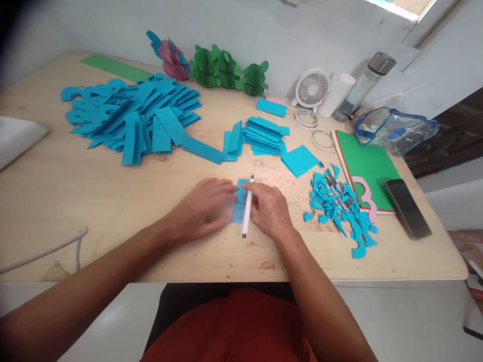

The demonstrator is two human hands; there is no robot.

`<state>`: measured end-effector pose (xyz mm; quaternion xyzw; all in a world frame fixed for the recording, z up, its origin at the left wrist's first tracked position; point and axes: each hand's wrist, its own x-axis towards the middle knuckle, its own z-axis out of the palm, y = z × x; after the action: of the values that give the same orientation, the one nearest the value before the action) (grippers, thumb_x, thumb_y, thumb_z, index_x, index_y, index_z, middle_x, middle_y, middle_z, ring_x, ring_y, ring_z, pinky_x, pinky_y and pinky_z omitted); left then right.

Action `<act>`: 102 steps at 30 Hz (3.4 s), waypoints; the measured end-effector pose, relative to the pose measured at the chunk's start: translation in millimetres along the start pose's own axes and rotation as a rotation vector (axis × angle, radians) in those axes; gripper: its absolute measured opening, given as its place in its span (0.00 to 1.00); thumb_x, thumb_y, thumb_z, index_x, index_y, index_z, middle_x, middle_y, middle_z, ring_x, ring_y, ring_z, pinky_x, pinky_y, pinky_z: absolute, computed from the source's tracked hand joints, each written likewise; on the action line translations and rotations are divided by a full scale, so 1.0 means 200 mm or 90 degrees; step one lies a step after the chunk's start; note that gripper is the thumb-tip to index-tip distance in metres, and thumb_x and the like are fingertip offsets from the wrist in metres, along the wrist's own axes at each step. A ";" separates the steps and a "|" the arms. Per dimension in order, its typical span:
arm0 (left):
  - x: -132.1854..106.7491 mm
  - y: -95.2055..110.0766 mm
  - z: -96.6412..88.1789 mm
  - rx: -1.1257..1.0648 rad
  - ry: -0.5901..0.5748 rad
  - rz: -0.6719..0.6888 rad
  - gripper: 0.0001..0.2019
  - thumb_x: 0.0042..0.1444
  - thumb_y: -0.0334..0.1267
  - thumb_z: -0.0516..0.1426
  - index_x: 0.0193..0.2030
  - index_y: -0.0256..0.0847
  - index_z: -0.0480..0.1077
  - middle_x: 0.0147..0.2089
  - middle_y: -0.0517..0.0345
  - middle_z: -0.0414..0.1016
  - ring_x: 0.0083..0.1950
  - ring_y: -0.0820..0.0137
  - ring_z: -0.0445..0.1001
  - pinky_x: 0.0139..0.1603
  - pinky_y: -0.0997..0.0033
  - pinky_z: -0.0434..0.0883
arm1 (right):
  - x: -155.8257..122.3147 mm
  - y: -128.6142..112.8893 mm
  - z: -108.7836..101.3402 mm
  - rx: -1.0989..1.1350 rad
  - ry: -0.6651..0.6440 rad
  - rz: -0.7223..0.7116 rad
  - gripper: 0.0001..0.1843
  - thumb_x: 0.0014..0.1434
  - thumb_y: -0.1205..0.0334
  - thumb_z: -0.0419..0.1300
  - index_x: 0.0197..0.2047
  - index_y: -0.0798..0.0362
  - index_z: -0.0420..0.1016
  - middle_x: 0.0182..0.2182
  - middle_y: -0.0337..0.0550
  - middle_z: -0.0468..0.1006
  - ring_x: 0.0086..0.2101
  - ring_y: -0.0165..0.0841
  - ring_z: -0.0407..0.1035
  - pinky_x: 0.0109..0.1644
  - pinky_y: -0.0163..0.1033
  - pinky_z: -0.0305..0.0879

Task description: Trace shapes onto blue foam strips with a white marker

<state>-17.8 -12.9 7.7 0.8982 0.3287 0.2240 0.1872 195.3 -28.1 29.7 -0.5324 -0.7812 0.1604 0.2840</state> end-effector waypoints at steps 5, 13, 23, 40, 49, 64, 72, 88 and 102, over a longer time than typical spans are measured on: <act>0.00 0.00 0.00 0.000 0.002 0.002 0.18 0.59 0.43 0.53 0.54 0.40 0.69 0.63 0.46 0.70 0.67 0.54 0.63 0.69 0.47 0.56 | 0.00 0.00 0.00 -0.004 0.003 0.000 0.17 0.59 0.70 0.58 0.48 0.47 0.78 0.44 0.45 0.84 0.42 0.40 0.78 0.49 0.47 0.71; 0.00 0.00 -0.01 -0.007 -0.009 -0.004 0.18 0.59 0.43 0.54 0.55 0.43 0.69 0.63 0.47 0.70 0.68 0.54 0.63 0.69 0.47 0.55 | 0.00 0.00 0.00 -0.024 -0.007 -0.023 0.17 0.60 0.70 0.57 0.49 0.45 0.78 0.46 0.45 0.83 0.47 0.41 0.77 0.51 0.48 0.70; 0.00 0.00 -0.01 -0.014 -0.008 -0.005 0.20 0.59 0.42 0.53 0.57 0.42 0.67 0.64 0.47 0.69 0.68 0.54 0.63 0.69 0.46 0.55 | 0.00 -0.02 -0.01 -0.077 -0.037 -0.060 0.16 0.58 0.67 0.61 0.50 0.48 0.76 0.45 0.48 0.82 0.43 0.41 0.76 0.48 0.46 0.66; -0.01 -0.01 0.00 -0.016 -0.003 -0.004 0.22 0.59 0.42 0.54 0.59 0.41 0.67 0.65 0.46 0.68 0.68 0.54 0.62 0.69 0.45 0.55 | 0.00 -0.03 -0.01 -0.177 -0.044 -0.140 0.16 0.61 0.69 0.59 0.52 0.55 0.76 0.40 0.50 0.82 0.42 0.43 0.71 0.45 0.46 0.58; -0.01 0.00 0.00 -0.013 0.004 0.007 0.20 0.59 0.43 0.54 0.57 0.40 0.68 0.65 0.44 0.69 0.68 0.53 0.62 0.69 0.44 0.56 | 0.00 -0.03 -0.01 -0.169 -0.054 -0.134 0.16 0.62 0.70 0.57 0.52 0.52 0.75 0.41 0.48 0.82 0.43 0.41 0.72 0.46 0.44 0.56; -0.01 0.01 -0.01 0.002 0.024 0.014 0.20 0.60 0.42 0.53 0.57 0.39 0.68 0.63 0.42 0.70 0.67 0.53 0.64 0.68 0.44 0.59 | -0.01 -0.02 -0.01 -0.160 -0.055 -0.140 0.17 0.61 0.70 0.58 0.53 0.52 0.74 0.40 0.47 0.81 0.42 0.41 0.72 0.45 0.44 0.56; -0.02 0.01 -0.01 0.007 0.027 0.014 0.20 0.60 0.42 0.53 0.57 0.38 0.69 0.63 0.42 0.70 0.67 0.54 0.65 0.68 0.45 0.59 | -0.01 -0.02 0.00 -0.161 -0.049 -0.136 0.17 0.61 0.70 0.58 0.53 0.52 0.74 0.40 0.48 0.81 0.42 0.42 0.71 0.45 0.45 0.57; -0.02 0.01 -0.02 -0.009 0.023 0.002 0.22 0.57 0.41 0.56 0.58 0.40 0.67 0.64 0.43 0.69 0.67 0.53 0.65 0.68 0.44 0.59 | 0.00 -0.02 -0.01 -0.129 -0.076 -0.124 0.23 0.58 0.72 0.58 0.57 0.50 0.72 0.44 0.47 0.81 0.47 0.43 0.70 0.48 0.46 0.57; -0.02 0.01 -0.02 -0.001 0.046 0.013 0.17 0.59 0.41 0.55 0.53 0.38 0.69 0.62 0.40 0.70 0.66 0.53 0.65 0.67 0.45 0.61 | -0.01 -0.01 0.00 -0.132 -0.059 -0.140 0.21 0.60 0.70 0.58 0.56 0.50 0.72 0.44 0.47 0.81 0.45 0.42 0.71 0.46 0.45 0.57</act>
<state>-20.9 -16.2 11.1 0.8927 0.3259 0.2584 0.1737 194.6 -30.1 29.4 -0.4625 -0.8592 0.0708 0.2071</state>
